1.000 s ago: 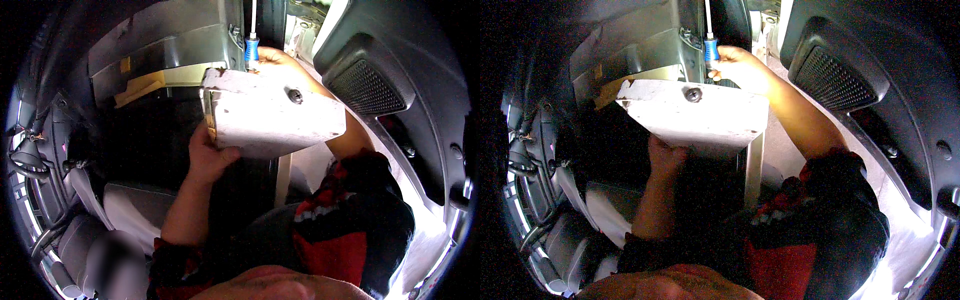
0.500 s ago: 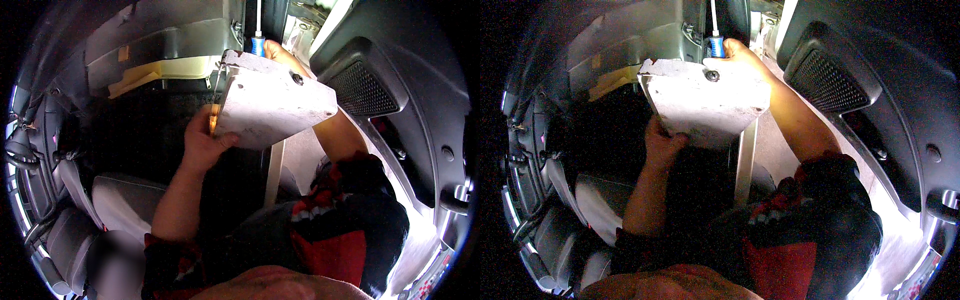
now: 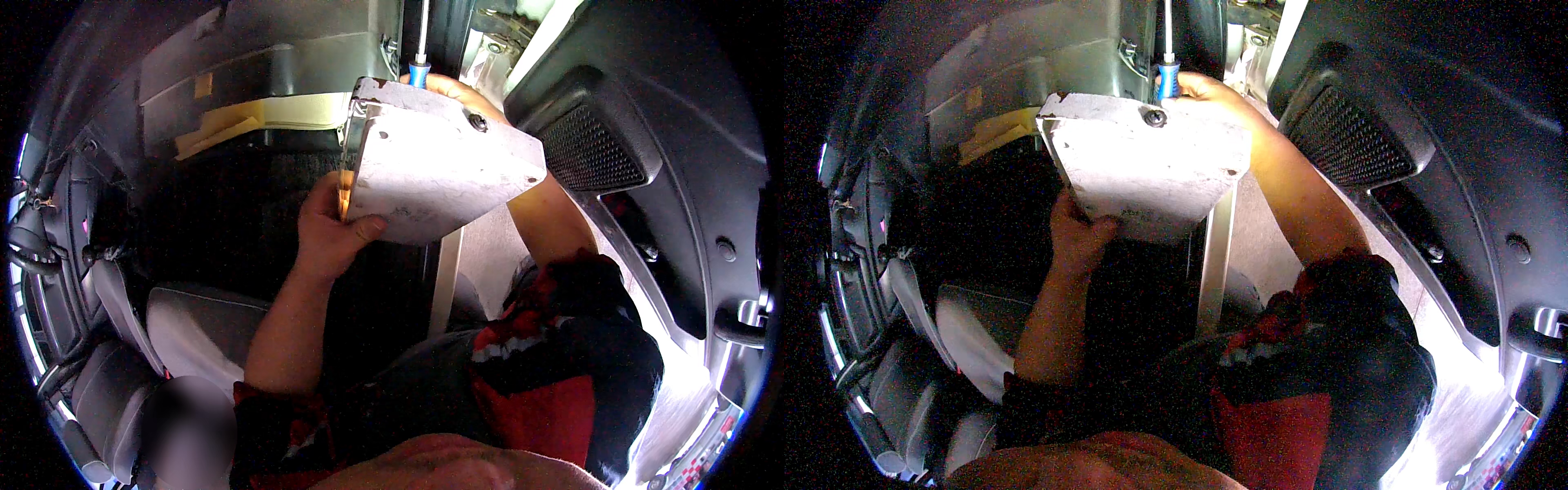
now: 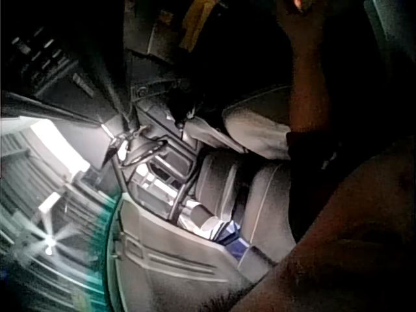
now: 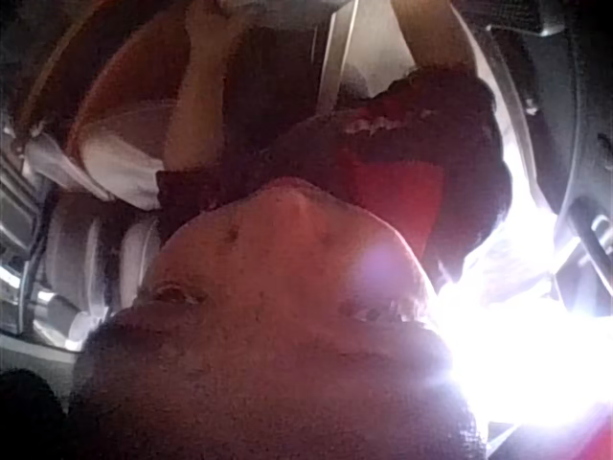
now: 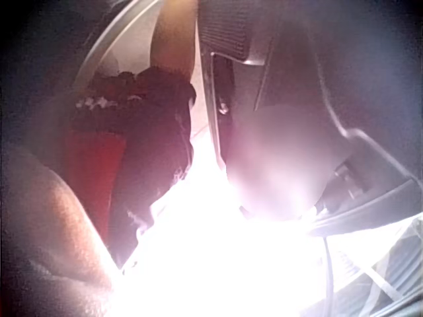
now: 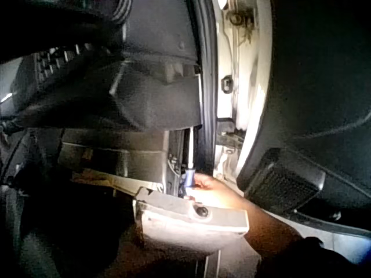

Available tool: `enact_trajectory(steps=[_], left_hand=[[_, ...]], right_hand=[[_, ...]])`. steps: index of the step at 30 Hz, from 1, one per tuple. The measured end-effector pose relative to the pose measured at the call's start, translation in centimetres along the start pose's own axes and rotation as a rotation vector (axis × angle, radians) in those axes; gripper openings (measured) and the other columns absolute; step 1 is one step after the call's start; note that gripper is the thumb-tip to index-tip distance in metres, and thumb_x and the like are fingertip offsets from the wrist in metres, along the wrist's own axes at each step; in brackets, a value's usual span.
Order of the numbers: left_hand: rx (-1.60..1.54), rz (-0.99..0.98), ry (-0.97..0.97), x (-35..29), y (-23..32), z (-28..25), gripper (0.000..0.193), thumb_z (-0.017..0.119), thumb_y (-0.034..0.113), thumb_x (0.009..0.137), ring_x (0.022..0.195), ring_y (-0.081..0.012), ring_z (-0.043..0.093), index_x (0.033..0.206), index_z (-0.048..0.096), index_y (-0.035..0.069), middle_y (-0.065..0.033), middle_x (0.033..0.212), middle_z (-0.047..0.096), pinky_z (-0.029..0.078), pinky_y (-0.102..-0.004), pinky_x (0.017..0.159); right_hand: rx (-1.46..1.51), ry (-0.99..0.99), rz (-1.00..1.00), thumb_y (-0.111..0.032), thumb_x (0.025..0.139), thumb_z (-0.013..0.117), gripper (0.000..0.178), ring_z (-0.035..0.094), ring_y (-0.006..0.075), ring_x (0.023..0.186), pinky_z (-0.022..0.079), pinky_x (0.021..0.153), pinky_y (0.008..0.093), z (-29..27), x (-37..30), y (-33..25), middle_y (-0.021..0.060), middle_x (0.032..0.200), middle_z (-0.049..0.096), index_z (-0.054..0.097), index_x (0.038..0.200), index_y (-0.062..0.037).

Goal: The person uses a screwdriver to work on a metal module within the vehicle's dashboard area. They move a yellow envelope inside the glove box and then tighten screws on the module with the screwdriver.

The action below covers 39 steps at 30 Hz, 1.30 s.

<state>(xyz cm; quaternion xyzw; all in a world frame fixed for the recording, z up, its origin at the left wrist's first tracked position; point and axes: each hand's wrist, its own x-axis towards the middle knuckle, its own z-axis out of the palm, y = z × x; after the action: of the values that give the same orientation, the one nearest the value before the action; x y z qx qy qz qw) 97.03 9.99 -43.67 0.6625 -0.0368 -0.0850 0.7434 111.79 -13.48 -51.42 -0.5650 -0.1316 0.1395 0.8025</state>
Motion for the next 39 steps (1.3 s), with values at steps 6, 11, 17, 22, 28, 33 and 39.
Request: enact_trajectory(steps=[6,11,17,22,28,33,39], left_hand=[[0.009,0.001,-0.008,-0.1,0.2,-0.1,0.060,0.089,0.020,0.071,0.101,-0.0176,0.063,0.119,0.056,0.005,-0.0055,0.110,0.066,0.051,-0.0351,0.090],[-0.038,0.029,-0.002,-0.2,0.3,0.0,0.060,0.089,0.019,0.072,0.103,-0.0180,0.062,0.120,0.056,0.005,-0.0059,0.111,0.065,0.051,-0.0352,0.091],[-0.056,0.005,-0.059,0.2,0.9,0.5,0.060,0.088,0.020,0.073,0.104,-0.0185,0.062,0.120,0.056,0.004,-0.0066,0.112,0.065,0.050,-0.0356,0.093],[-0.032,-0.010,0.004,-0.4,0.6,-0.2,0.059,0.089,0.021,0.072,0.103,-0.0180,0.062,0.118,0.057,0.004,-0.0067,0.111,0.065,0.050,-0.0353,0.092],[-0.079,-0.002,0.002,0.0,0.8,0.4,0.056,0.088,0.020,0.073,0.101,-0.0175,0.062,0.118,0.057,0.004,-0.0058,0.109,0.066,0.051,-0.0347,0.091],[-0.103,0.020,-0.016,0.0,0.3,0.3,0.056,0.087,0.018,0.073,0.101,-0.0177,0.063,0.118,0.057,0.004,-0.0058,0.109,0.066,0.051,-0.0350,0.091],[-0.100,-0.003,-0.012,-0.1,0.1,0.0,0.058,0.087,0.017,0.073,0.103,-0.0181,0.063,0.120,0.057,0.004,-0.0064,0.111,0.066,0.050,-0.0353,0.092]], right_hand=[[-0.248,-0.044,0.140,-0.012,0.091,0.068,0.023,0.062,0.0100,0.086,0.052,0.075,0.0270,0.4,-0.2,-2.0,0.0049,0.098,0.066,0.059,0.110,-0.0010],[0.147,0.016,0.254,-0.012,0.090,0.068,0.021,0.063,0.0101,0.081,0.052,0.073,0.0277,0.3,-1.5,-3.0,0.0054,0.096,0.067,0.059,0.105,-0.0004],[-0.273,0.102,-0.024,-0.013,0.092,0.066,0.020,0.065,0.0120,0.087,0.053,0.080,0.0288,-2.0,0.6,1.6,0.0039,0.098,0.068,0.062,0.108,-0.0001],[-0.088,-0.040,0.051,-0.012,0.092,0.066,0.021,0.065,0.0122,0.088,0.053,0.081,0.0290,-0.8,0.4,-0.2,0.0039,0.098,0.068,0.062,0.109,-0.0001],[-0.067,-0.039,0.054,-0.012,0.091,0.067,0.022,0.066,0.0124,0.090,0.053,0.081,0.0293,-1.2,0.5,0.1,0.0040,0.098,0.068,0.061,0.110,-0.0002],[-0.057,-0.052,0.065,-0.011,0.091,0.067,0.024,0.066,0.0126,0.091,0.053,0.082,0.0295,-1.3,-0.2,-0.2,0.0040,0.099,0.069,0.061,0.111,-0.0002],[-0.020,-0.111,0.085,-0.010,0.090,0.068,0.025,0.066,0.0128,0.092,0.053,0.082,0.0297,-1.6,0.5,0.4,0.0041,0.099,0.069,0.061,0.112,-0.0003]])
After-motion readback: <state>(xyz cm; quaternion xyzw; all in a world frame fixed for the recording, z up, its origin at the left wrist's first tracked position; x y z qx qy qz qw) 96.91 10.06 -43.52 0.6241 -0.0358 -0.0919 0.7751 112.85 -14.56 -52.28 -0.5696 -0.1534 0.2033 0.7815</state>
